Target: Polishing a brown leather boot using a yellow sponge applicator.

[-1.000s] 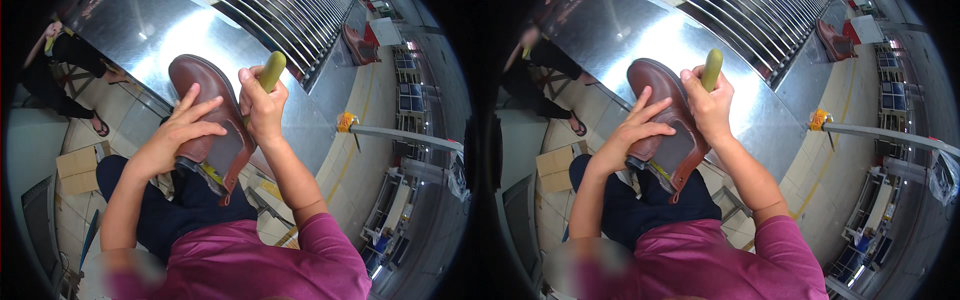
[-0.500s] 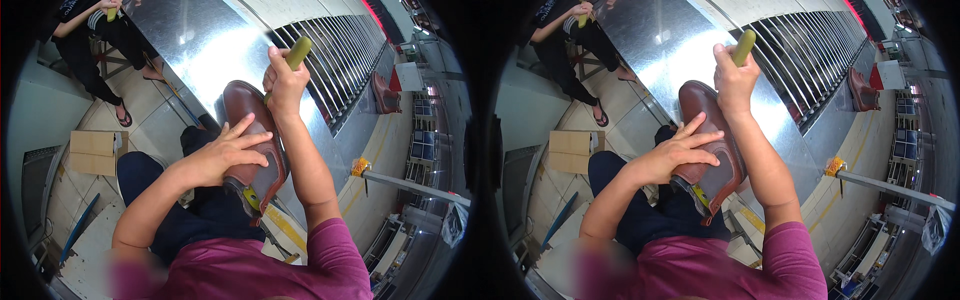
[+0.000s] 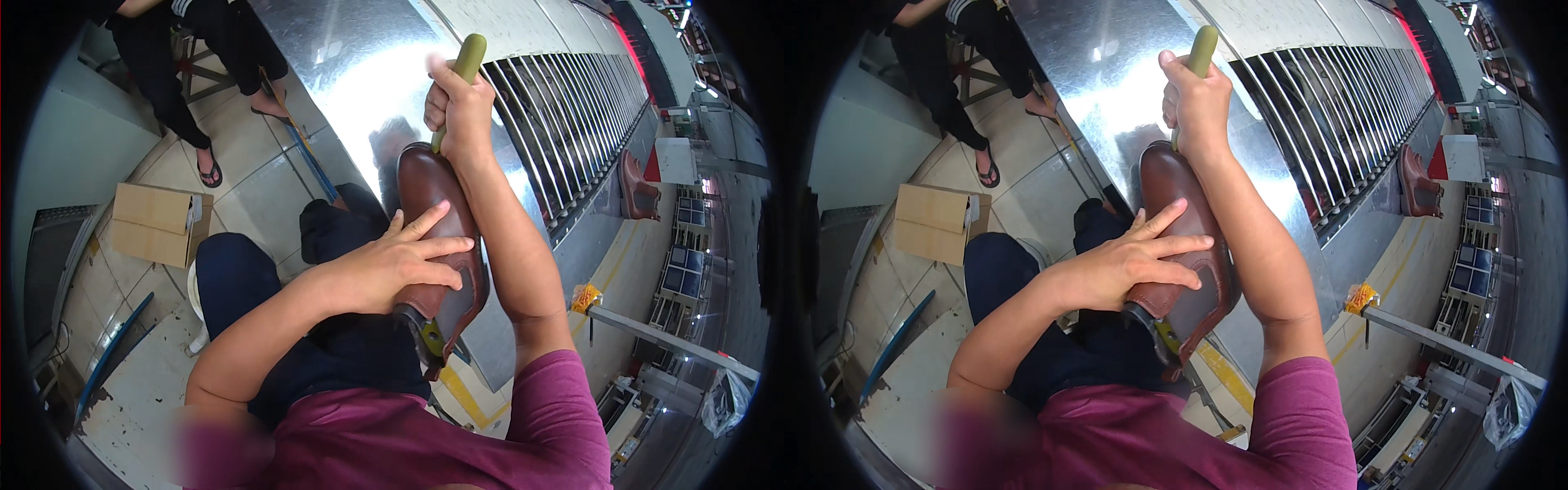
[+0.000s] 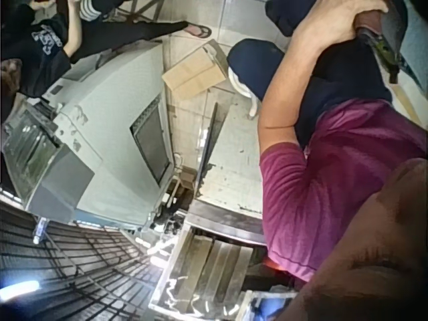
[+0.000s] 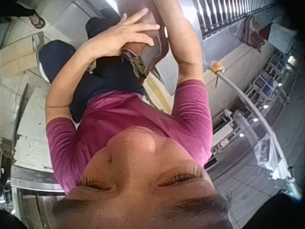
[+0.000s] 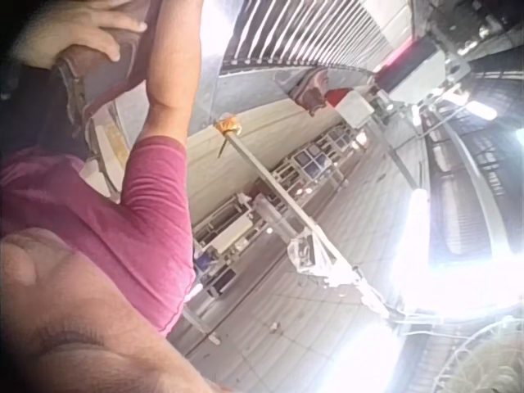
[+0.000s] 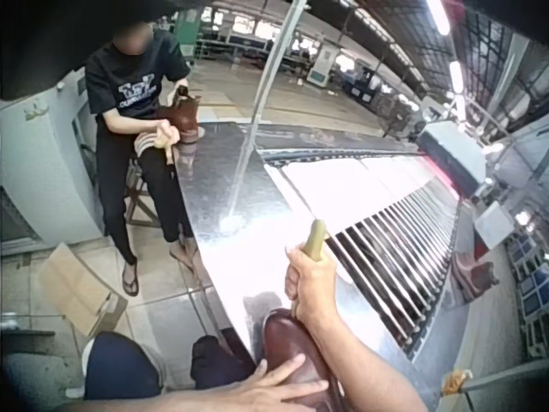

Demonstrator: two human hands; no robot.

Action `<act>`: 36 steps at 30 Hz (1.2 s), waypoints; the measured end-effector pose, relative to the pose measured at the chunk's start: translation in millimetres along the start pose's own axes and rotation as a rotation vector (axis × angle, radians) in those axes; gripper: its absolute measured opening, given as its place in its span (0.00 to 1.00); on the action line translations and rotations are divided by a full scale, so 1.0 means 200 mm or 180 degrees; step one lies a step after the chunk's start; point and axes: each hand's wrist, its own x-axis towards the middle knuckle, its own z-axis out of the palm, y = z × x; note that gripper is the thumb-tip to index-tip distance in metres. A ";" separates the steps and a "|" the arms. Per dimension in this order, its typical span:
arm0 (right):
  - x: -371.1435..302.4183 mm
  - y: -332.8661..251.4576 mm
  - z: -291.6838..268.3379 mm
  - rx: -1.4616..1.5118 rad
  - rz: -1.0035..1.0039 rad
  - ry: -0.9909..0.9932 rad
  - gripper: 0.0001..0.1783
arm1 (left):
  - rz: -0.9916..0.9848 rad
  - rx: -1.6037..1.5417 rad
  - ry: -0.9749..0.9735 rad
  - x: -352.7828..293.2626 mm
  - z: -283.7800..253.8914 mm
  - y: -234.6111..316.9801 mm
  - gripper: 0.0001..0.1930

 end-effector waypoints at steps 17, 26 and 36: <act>-0.70 -0.25 -0.63 -0.0278 -0.1386 0.0677 0.13 | 0.0197 0.1864 0.0416 0.05 0.09 0.17 0.39; -1.05 -0.19 -0.99 0.0168 -0.1719 0.2569 0.22 | 0.0013 0.1636 0.1017 0.24 0.29 0.35 0.24; -0.96 0.02 -0.73 0.0986 -0.1682 0.1980 0.29 | -0.0920 -0.1063 0.3166 0.08 0.44 0.09 0.17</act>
